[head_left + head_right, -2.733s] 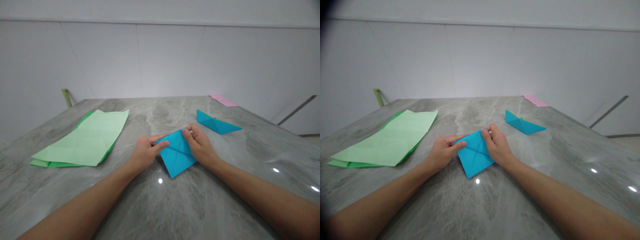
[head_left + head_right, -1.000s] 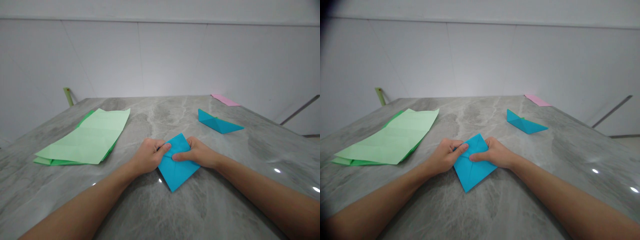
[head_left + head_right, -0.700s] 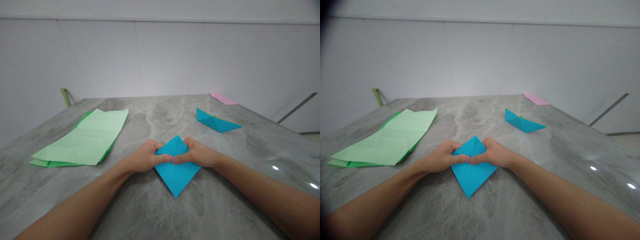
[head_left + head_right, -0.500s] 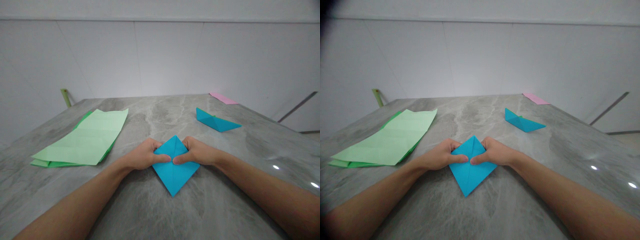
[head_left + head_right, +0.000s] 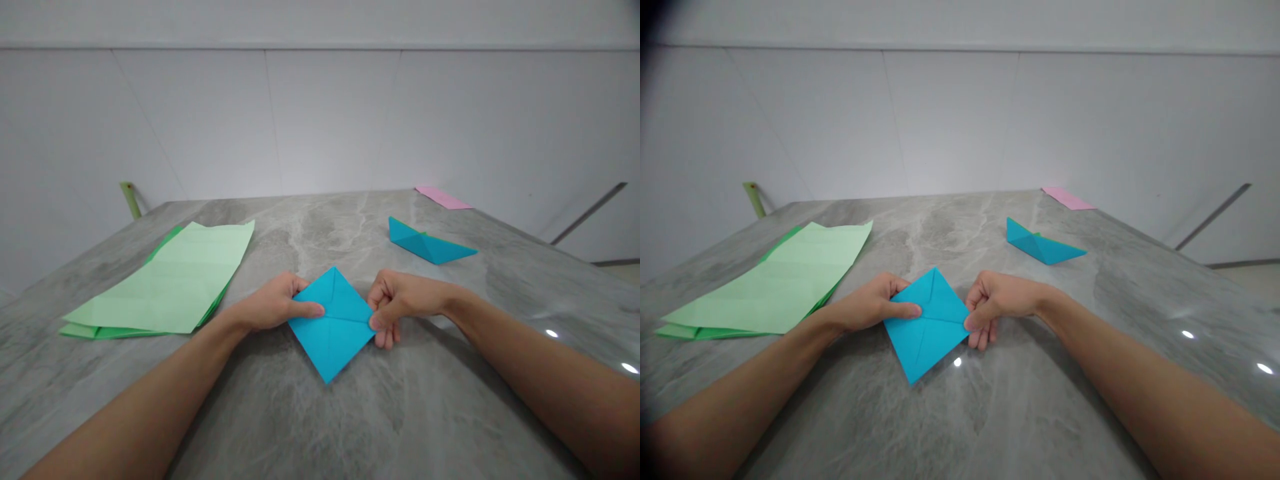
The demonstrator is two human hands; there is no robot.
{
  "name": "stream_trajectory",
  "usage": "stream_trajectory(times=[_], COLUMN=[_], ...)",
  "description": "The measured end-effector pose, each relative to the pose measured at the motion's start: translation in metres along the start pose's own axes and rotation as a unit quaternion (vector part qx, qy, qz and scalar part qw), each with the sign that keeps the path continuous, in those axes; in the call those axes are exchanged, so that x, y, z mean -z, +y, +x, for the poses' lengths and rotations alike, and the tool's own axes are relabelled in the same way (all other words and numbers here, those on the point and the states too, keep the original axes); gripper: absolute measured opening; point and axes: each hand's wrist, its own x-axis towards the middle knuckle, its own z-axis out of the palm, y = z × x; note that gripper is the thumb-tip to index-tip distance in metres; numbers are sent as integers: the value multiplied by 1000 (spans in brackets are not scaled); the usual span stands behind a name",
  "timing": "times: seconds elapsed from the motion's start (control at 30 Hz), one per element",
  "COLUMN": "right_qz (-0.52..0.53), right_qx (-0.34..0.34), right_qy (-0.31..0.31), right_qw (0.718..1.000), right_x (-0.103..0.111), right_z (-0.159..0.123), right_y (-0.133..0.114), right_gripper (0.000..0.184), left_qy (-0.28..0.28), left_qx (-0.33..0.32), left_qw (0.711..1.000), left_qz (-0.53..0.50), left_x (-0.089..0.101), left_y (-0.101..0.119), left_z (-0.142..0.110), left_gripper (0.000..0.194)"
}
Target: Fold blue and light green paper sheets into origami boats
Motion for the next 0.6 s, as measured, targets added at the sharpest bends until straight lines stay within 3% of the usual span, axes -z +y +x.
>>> stream_trajectory(times=[0.37, 0.6], right_qz=[-20, -94], right_qx=[4, 112], right_qy=[-43, 51], right_qw=[999, 988], right_x=[-11, -19], right_z=[6, 16], right_y=[1, 5], right_gripper=[27, 45], left_qy=[-19, -49], left_qx=[22, 2], left_qw=[998, 996], left_qz=[48, 77], left_x=[-13, -23], left_y=[5, 10], left_z=[-3, -7], left_gripper=[28, 29])
